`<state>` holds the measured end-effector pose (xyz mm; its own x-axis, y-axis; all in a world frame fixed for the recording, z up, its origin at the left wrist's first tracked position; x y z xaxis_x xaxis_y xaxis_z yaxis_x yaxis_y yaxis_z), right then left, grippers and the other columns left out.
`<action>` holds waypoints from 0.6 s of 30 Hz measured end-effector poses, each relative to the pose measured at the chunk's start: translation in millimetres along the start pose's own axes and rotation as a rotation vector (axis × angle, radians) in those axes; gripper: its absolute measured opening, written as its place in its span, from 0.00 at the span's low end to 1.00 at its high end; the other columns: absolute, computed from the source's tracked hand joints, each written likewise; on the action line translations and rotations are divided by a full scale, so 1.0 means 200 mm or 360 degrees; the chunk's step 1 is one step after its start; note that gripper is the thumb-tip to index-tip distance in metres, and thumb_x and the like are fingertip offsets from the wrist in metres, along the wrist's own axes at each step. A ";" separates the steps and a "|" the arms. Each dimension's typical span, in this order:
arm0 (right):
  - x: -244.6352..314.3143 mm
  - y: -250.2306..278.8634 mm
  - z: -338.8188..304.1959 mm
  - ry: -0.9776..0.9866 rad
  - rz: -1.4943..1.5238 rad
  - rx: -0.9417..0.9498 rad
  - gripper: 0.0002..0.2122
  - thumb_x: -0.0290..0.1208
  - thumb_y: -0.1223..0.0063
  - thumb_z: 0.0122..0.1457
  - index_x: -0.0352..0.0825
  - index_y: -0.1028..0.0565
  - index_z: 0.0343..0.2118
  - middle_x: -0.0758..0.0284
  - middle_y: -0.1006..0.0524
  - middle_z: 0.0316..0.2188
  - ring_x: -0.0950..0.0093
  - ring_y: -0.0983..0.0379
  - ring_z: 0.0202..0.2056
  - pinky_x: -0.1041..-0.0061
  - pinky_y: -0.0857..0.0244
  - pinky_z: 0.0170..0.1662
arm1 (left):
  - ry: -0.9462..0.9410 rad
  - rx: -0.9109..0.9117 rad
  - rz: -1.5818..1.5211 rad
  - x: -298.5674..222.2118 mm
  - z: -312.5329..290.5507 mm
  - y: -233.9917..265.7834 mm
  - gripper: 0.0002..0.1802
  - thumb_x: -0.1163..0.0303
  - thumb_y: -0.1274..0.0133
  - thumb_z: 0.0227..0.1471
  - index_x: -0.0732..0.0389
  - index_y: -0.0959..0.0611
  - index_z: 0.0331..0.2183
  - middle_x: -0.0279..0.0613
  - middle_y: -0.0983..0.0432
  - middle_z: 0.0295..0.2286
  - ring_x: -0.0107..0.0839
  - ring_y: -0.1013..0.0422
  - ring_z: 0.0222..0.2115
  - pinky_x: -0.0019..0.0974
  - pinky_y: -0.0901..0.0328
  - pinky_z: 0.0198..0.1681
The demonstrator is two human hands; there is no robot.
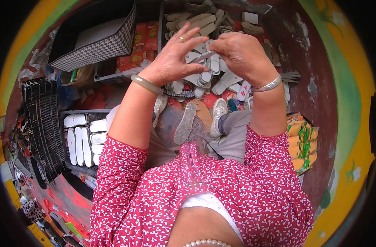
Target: The person picks up a packaged item and wipes it with a cloth, then picks up individual shoe insoles from a pile on the floor and places them into a black crate.
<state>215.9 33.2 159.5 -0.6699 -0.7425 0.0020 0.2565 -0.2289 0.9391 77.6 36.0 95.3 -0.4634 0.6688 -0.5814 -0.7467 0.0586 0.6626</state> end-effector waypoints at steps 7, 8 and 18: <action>-0.02 0.12 0.00 0.0097 0.0222 -0.0381 0.08 0.28 0.50 0.45 0.44 0.25 0.30 0.70 0.28 0.21 0.68 0.28 0.27 0.71 0.34 0.27 | 0.0410 0.0436 -0.1333 0.00 0.01 -0.13 0.19 0.70 0.51 0.50 0.64 0.28 0.45 0.40 0.25 0.37 0.30 0.31 0.40 0.34 0.38 0.47; -0.04 0.12 0.00 0.0091 0.0245 -0.0457 0.08 0.27 0.50 0.45 0.44 0.25 0.30 0.70 0.27 0.22 0.68 0.28 0.27 0.71 0.34 0.27 | 0.0497 0.0459 -0.1562 -0.02 0.01 -0.13 0.18 0.70 0.52 0.52 0.65 0.28 0.45 0.40 0.25 0.37 0.28 0.31 0.40 0.33 0.38 0.47; -0.46 0.13 -0.14 -0.0410 0.1068 -0.0156 0.12 0.25 0.52 0.57 0.32 0.28 0.44 0.69 0.24 0.37 0.82 0.30 0.36 0.84 0.37 0.41 | 0.0891 0.0053 -0.1938 0.02 0.06 -0.12 0.19 0.74 0.57 0.52 0.71 0.31 0.46 0.52 0.27 0.36 0.35 0.28 0.34 0.35 0.32 0.39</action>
<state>303.2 77.4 173.6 -0.4861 -0.5736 0.6594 0.7232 0.1595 0.6719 99.4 45.2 82.9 0.3461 -0.2123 -0.9139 -0.8126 0.4190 -0.4051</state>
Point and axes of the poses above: each hand's wrist, its own z-axis towards the middle knuckle, its own y-axis out of the back of the hand, x = y × z, the point moved 5 cm from there along z, towards the middle knuckle
